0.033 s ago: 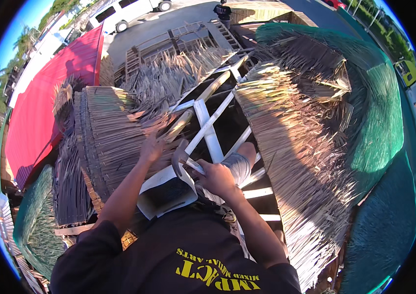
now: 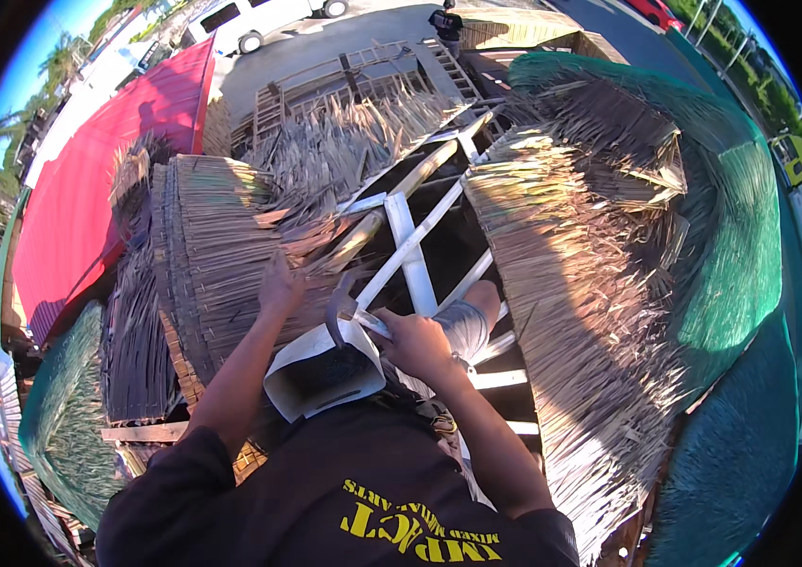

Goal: The person installs thatch panels onto a white metal roof frame. They position each panel, then use a hammer to drive nails through the thatch into the frame, repeating this process across multiple sections.

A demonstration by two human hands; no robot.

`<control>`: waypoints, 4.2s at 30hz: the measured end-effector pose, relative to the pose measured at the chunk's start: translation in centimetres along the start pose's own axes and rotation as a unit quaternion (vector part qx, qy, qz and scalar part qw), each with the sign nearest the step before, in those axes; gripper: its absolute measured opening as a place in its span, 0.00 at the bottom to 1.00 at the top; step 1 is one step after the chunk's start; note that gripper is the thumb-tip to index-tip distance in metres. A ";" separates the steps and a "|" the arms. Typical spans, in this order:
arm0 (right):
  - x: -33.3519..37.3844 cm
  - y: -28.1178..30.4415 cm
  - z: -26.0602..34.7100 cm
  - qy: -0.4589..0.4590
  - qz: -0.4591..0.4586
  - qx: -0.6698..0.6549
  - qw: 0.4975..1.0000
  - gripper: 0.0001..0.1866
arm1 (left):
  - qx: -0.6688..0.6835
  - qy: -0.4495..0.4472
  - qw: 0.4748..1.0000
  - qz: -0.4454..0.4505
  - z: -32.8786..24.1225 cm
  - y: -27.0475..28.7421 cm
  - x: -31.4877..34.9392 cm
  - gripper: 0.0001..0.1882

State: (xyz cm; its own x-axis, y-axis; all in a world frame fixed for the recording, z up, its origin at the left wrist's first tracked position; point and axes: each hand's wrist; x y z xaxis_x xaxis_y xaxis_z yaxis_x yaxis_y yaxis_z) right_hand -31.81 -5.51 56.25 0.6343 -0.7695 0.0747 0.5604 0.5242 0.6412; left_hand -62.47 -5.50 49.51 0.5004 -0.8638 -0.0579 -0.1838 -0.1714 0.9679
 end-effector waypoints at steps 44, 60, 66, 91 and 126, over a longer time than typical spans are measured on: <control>-6.4 10.6 -3.7 0.048 -0.103 0.014 0.993 0.32 | -0.065 -0.209 0.953 0.209 -16.5 10.1 0.5 0.12; 2.8 24.4 -5.9 -0.092 -0.403 0.180 0.893 0.23 | -0.061 -0.566 0.819 0.075 -34.6 18.5 -8.6 0.15; 10.8 23.6 -8.3 -0.171 -0.452 0.298 0.823 0.24 | -0.077 -0.643 0.753 0.119 -39.3 10.2 -10.4 0.19; 25.3 -9.1 -40.6 -0.601 -0.218 0.073 0.766 0.21 | -0.037 -0.632 0.635 0.442 -39.6 -38.0 5.9 0.23; 3.0 -1.0 -3.8 -0.182 -0.053 -0.185 0.964 0.20 | -0.146 -0.566 0.741 0.332 -8.7 1.0 11.2 0.11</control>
State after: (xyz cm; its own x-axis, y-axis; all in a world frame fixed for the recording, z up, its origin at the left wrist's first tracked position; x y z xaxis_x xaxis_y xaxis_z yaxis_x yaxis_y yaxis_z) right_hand -28.46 -6.94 52.87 0.3723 -0.8671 0.3309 0.8061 0.4788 0.3479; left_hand -49.67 -11.26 51.94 -0.6777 -0.5848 0.4458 0.2015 0.4353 0.8774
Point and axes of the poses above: each hand's wrist, its own x-axis away from the middle knuckle, its own y-axis out of the back of the hand, z = x × y
